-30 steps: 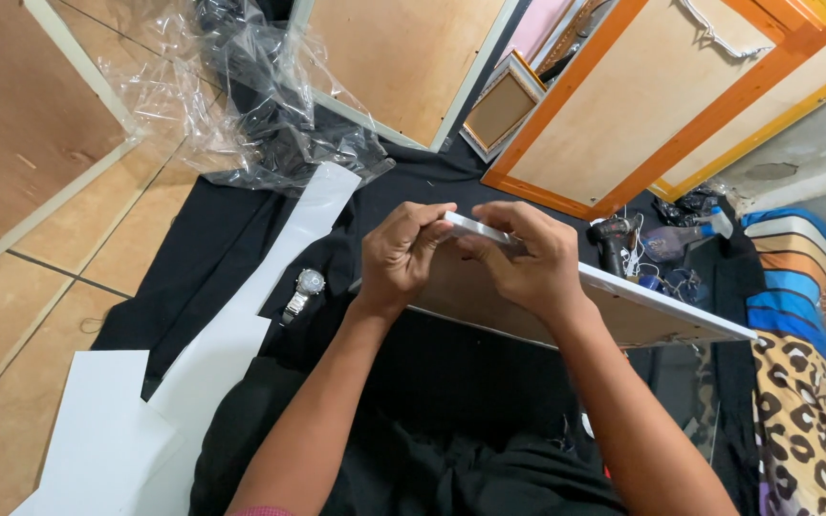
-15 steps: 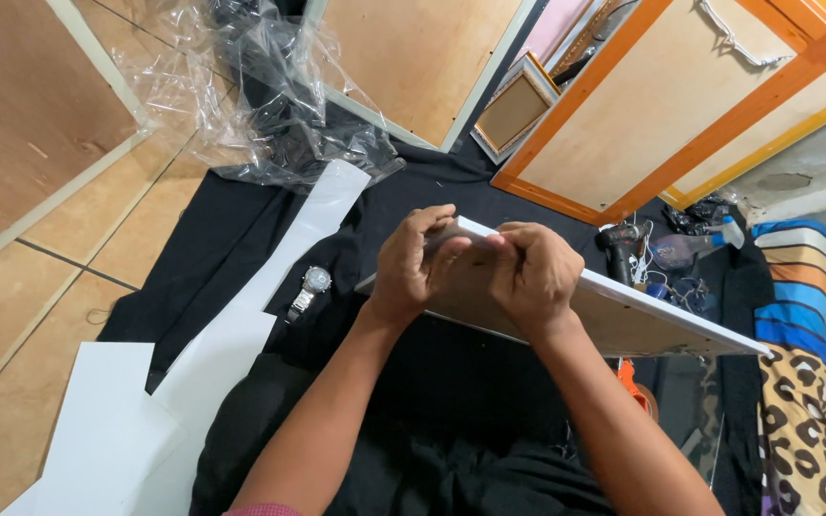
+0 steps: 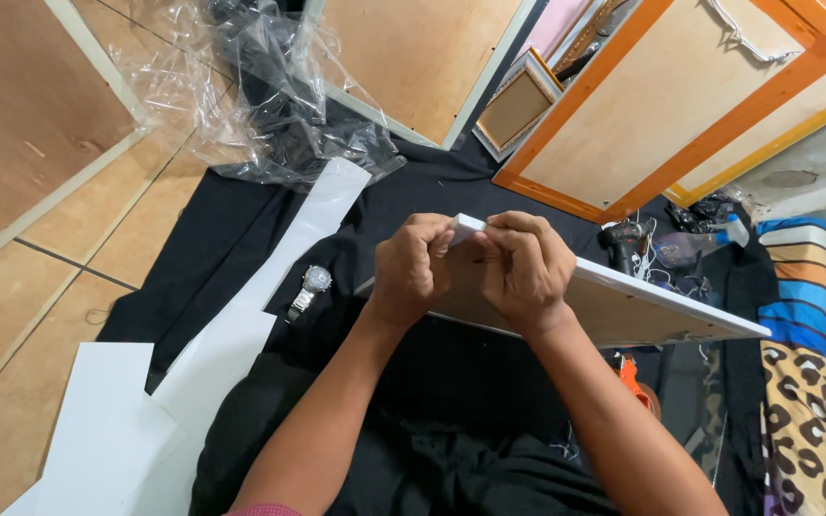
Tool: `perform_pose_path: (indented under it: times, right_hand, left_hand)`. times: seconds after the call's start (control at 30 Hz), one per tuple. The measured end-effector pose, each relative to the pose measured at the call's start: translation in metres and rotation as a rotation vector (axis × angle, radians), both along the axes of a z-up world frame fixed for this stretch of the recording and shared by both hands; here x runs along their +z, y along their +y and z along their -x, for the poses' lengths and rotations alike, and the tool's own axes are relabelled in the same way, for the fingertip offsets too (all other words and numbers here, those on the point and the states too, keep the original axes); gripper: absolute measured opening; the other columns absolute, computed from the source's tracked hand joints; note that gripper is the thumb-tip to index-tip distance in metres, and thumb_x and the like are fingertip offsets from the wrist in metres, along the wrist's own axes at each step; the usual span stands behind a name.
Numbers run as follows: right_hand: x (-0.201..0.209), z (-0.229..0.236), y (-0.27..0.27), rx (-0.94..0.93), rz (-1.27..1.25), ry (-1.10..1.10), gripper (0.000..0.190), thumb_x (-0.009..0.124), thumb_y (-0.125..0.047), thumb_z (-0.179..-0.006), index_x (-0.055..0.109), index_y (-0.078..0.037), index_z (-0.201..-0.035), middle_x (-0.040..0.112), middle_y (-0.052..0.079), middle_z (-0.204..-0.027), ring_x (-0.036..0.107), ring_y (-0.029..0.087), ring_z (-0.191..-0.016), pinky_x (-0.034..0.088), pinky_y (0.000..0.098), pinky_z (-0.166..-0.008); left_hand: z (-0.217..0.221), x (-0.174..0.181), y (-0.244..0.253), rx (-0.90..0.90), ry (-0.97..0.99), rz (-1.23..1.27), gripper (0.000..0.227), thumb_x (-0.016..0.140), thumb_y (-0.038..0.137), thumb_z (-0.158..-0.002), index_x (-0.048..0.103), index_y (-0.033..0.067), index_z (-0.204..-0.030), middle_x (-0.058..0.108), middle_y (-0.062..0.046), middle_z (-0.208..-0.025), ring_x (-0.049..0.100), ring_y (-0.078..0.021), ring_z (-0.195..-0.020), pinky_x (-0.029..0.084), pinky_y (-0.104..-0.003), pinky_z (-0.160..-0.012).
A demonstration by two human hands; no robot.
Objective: The person applies orange tape to the edges of several wooden picture frame backs, smooths it down by hand, uses a utility knife to trim the tape, and wipes the frame surfaces with a dark cloth.
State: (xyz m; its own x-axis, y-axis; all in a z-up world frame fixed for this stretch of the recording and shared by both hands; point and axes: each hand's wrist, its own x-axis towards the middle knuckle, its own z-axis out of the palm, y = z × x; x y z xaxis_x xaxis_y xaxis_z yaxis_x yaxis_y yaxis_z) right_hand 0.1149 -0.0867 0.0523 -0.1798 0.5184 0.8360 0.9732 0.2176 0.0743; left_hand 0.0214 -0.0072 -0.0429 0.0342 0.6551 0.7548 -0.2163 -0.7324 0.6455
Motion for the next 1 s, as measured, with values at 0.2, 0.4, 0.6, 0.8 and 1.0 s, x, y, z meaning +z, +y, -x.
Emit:
perform_pose_path:
  times: [0.2, 0.4, 0.6, 0.8, 1.0]
  right_hand:
    - [-0.001, -0.002, -0.002, -0.081, 0.044, 0.006, 0.016, 0.071, -0.014, -0.098, 0.068, -0.007, -0.084, 0.069, 0.007, -0.082, 0.066, 0.024, -0.06, 0.054, 0.0309, -0.054]
    - [0.006, 0.004, -0.005, -0.056, 0.115, 0.087, 0.016, 0.07, -0.012, -0.098, 0.066, -0.007, -0.084, 0.066, 0.007, -0.083, 0.065, 0.025, -0.058, 0.053, 0.0323, -0.049]
    - [0.019, 0.014, -0.004, -0.027, 0.149, 0.072, 0.017, 0.084, -0.014, -0.088, 0.07, -0.006, -0.092, 0.067, 0.009, -0.089, 0.065, 0.024, -0.059, 0.055, 0.0329, -0.052]
    - [0.038, 0.019, -0.003, 0.027, 0.253, 0.251, 0.013, 0.078, 0.004, -0.088, 0.07, -0.004, -0.082, 0.069, 0.011, -0.081, 0.065, 0.027, -0.058, 0.052, 0.0324, -0.05]
    - [0.045, 0.007, -0.004, -0.052, 0.426, 0.463, 0.015, 0.079, 0.001, -0.089, 0.068, -0.005, -0.081, 0.071, 0.009, -0.075, 0.068, 0.027, -0.061, 0.053, 0.033, -0.055]
  left_hand:
    - [0.005, 0.005, 0.001, -0.003, 0.04, 0.034, 0.015, 0.062, 0.02, -0.102, 0.061, 0.0081, -0.092, 0.074, -0.008, -0.082, 0.072, -0.0316, -0.063, 0.058, -0.035, -0.05]
    - [0.024, 0.034, 0.009, -0.138, 0.028, 0.025, 0.019, 0.046, 0.02, -0.109, 0.053, 0.0059, -0.099, 0.072, -0.012, -0.1, 0.074, -0.0343, -0.079, 0.06, -0.037, -0.06]
    - [0.019, 0.029, 0.014, -0.305, 0.133, 0.298, 0.021, 0.048, 0.028, -0.109, 0.052, 0.0093, -0.1, 0.071, -0.014, -0.091, 0.072, -0.0405, -0.079, 0.059, -0.043, -0.065]
    - [0.022, 0.031, 0.018, -0.445, 0.152, 0.541, 0.025, 0.058, 0.035, -0.105, 0.06, 0.0127, -0.093, 0.073, -0.008, -0.077, 0.075, -0.0318, -0.076, 0.058, -0.041, -0.068]
    - [0.019, 0.027, 0.01, -0.558, -0.056, 0.582, 0.026, 0.057, 0.039, -0.105, 0.064, 0.0142, -0.107, 0.074, -0.003, -0.084, 0.068, -0.0129, -0.082, 0.057, -0.033, -0.073]
